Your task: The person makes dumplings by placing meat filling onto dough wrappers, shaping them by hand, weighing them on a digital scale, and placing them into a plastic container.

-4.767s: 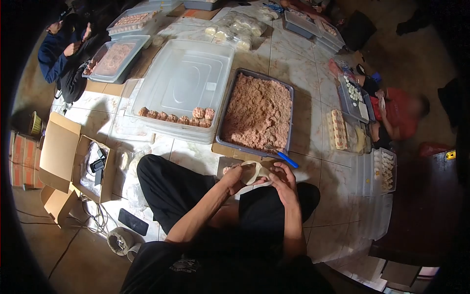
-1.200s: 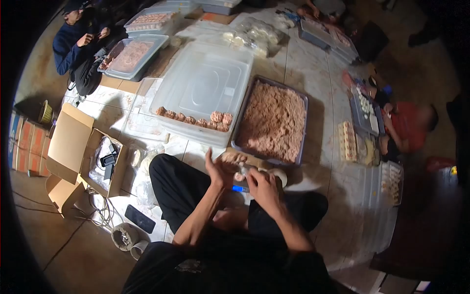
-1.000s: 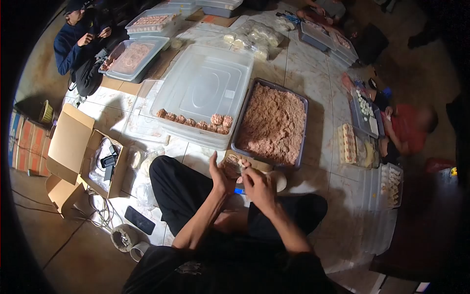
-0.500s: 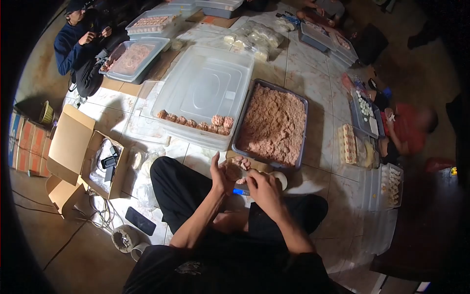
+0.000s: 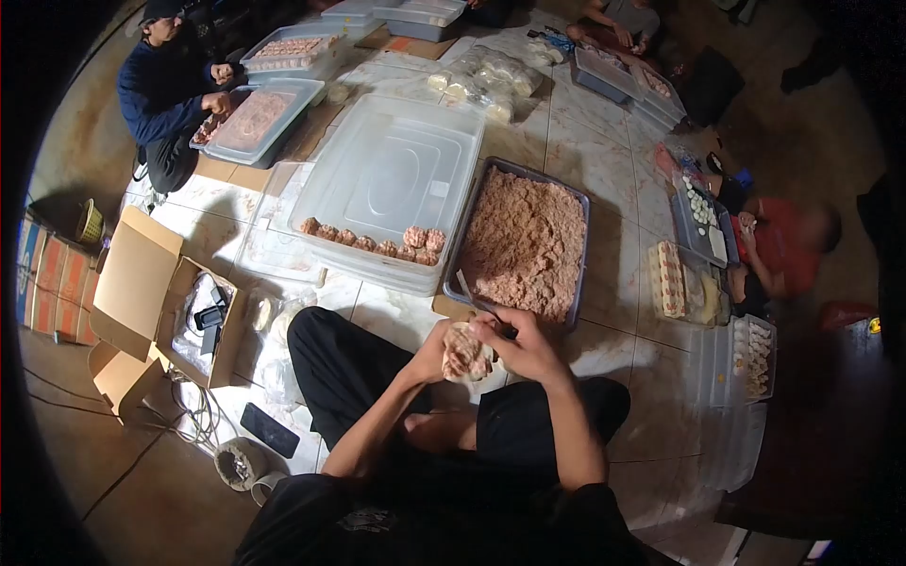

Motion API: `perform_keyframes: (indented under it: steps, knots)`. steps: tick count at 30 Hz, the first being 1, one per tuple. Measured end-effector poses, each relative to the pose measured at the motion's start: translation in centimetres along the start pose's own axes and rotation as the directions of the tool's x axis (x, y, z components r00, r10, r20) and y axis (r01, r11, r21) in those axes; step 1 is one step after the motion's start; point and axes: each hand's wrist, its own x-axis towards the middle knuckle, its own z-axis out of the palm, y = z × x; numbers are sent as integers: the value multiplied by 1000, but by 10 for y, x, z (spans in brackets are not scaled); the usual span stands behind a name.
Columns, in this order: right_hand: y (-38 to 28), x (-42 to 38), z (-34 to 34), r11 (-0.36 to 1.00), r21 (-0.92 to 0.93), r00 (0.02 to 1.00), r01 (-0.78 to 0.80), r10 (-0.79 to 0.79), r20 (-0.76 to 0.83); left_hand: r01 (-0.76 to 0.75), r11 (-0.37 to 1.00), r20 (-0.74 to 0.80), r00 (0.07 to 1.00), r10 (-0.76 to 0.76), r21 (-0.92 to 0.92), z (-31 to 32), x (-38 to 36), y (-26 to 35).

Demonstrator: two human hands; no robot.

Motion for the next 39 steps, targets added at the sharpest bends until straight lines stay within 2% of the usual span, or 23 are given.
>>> perform_keyframes:
  steps: [2, 3, 5, 6, 7, 8, 10, 11, 13, 15, 16, 17, 19, 20, 23, 24, 27, 28, 31, 32, 35, 36, 39]
  knots:
    - [-28, -6, 9, 981, -192, 935, 34, -99, -341, 62, 976, 9, 998, -61, -207, -1, 12, -7]
    - [-36, -11, 15, 991, -124, 853, 50, -106, -510, 46, 961, -157, 983, -91, -271, 6, 22, 5]
    - [-15, -21, 19, 984, -134, 773, 113, -172, -611, 146, 988, -345, 926, -151, -42, -7, 25, -20]
    - [20, -30, 26, 991, -50, 818, 123, -129, -560, 112, 990, -342, 937, -76, 88, -4, 27, -13]
    - [43, -45, 31, 982, 153, 904, -110, 163, -396, 78, 973, -330, 944, -3, 215, 2, 29, 2]
    - [69, -58, 40, 952, 257, 921, -166, 243, -305, 43, 940, -310, 948, 69, 339, 7, 30, 14]
    - [59, -57, 49, 855, 478, 919, -202, 334, -208, 45, 912, -310, 946, 92, 407, 12, 32, 25]
    - [54, -58, 54, 786, 592, 909, -175, 360, -209, 51, 898, -310, 946, 96, 437, 15, 31, 26]
    - [51, -58, 48, 808, 579, 939, -110, 276, -207, 86, 797, -218, 974, 58, 597, 13, 29, 30]
    - [60, -59, 32, 928, 372, 983, -14, 81, -165, 81, 730, -161, 986, 39, 679, 19, 26, 38]
    - [56, -59, 27, 955, 294, 989, 48, -6, -145, 130, 797, -155, 987, -46, 589, 21, 25, 48]
    - [50, -58, 22, 984, 148, 986, 104, -83, -142, 122, 788, -128, 990, -55, 604, 22, 24, 52]
    - [32, -56, 7, 966, -146, 968, 214, -230, -101, 106, 768, -74, 994, -76, 632, 21, 21, 55]
    - [18, -57, -3, 943, -294, 984, 154, -174, -43, -25, 774, -48, 996, 72, 632, 22, 22, 53]
    - [10, -61, 8, 974, -209, 909, 83, -160, -386, 193, 954, -262, 956, -132, 227, 26, 22, 45]
    - [7, -61, 2, 998, -67, 937, 19, -41, -348, 171, 950, -250, 963, -105, 263, 26, 22, 47]
    - [-15, -70, 6, 975, -165, 960, 148, -182, -215, 100, 929, -219, 976, -21, 356, 32, 22, 54]
    - [-6, -70, 14, 937, -255, 920, 239, -303, -250, 97, 933, -245, 969, -10, 346, 42, 19, 58]
    - [-29, -71, -6, 936, -334, 921, 109, -222, -321, 24, 956, -280, 958, 62, 293, 37, 22, 55]
    - [-45, -72, -11, 915, -403, 939, 30, -164, -303, 33, 980, -265, 964, 20, 195, 35, 22, 57]
    - [-40, -75, -6, 847, -492, 918, 200, -337, -208, 78, 989, -195, 976, -101, -123, 39, 19, 58]
    - [-43, -73, -7, 862, -468, 894, 195, -353, -277, 67, 994, -210, 974, -83, -85, 38, 16, 57]
    - [-29, -77, -7, 907, -372, 902, 199, -318, -292, 4, 998, -259, 966, 11, 56, 23, 16, 57]
